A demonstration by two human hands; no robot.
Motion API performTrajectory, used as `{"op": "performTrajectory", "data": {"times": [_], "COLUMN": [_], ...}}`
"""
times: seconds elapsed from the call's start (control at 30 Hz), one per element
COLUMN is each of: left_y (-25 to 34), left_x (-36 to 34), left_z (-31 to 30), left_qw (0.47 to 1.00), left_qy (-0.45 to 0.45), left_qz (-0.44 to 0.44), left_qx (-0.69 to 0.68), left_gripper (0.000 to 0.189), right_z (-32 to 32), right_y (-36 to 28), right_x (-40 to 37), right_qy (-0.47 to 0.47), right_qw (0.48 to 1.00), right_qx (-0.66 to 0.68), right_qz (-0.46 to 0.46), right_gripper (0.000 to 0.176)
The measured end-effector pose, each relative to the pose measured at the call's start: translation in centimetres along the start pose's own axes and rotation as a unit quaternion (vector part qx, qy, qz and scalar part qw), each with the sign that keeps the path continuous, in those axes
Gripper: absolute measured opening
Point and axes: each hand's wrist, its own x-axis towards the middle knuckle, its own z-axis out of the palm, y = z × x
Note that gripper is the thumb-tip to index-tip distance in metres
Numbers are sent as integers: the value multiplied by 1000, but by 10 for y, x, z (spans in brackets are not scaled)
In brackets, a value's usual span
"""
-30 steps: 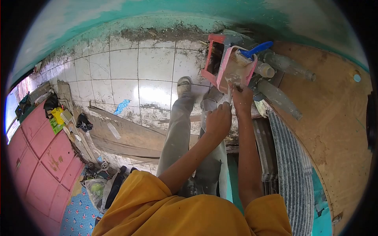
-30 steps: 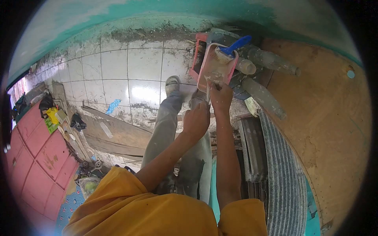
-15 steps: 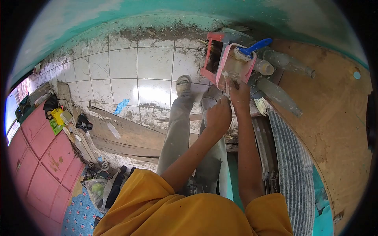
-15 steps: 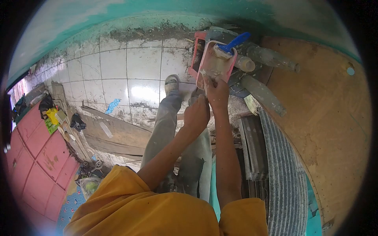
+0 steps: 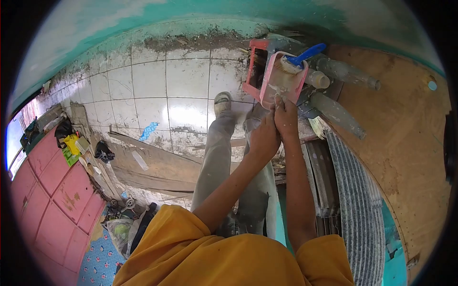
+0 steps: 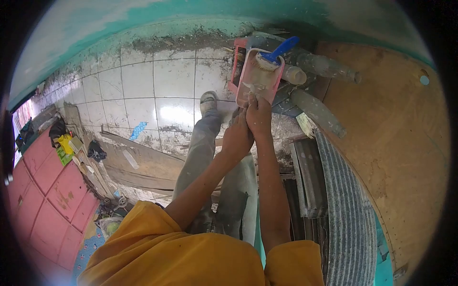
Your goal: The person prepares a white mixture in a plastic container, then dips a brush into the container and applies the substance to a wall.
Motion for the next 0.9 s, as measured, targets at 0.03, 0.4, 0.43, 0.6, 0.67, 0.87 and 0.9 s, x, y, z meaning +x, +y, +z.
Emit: {"op": "performTrajectory", "data": {"times": [0.03,0.4,0.43,0.6,0.67,0.87,0.9], "left_y": [0,-16,-14,-15,-15,-14,-13], "left_x": [-1,2,2,-1,0,1,0], "left_z": [0,7,5,12,13,14,14], "left_qw": [1000,977,972,966,972,976,976], "left_qy": [-11,5,-24,-40,-44,-72,-72], "left_qz": [-3,69,48,41,37,14,14], "left_qx": [2,-202,-228,-253,-229,-207,-206], "left_gripper": [54,29,27,26,27,28,28], "right_z": [2,-6,-6,-8,-8,-9,-8], "right_y": [8,-8,-9,-12,-10,-10,-8], "right_x": [4,-1,-1,-3,-3,-1,-1], "right_qy": [9,-27,-34,-37,-2,-8,-8], "right_qw": [1000,999,999,999,997,997,997], "right_qx": [-25,20,16,8,-69,-57,-56], "right_qz": [-8,43,36,19,-24,-51,-51], "right_gripper": [36,45,46,49,51,37,37]}}
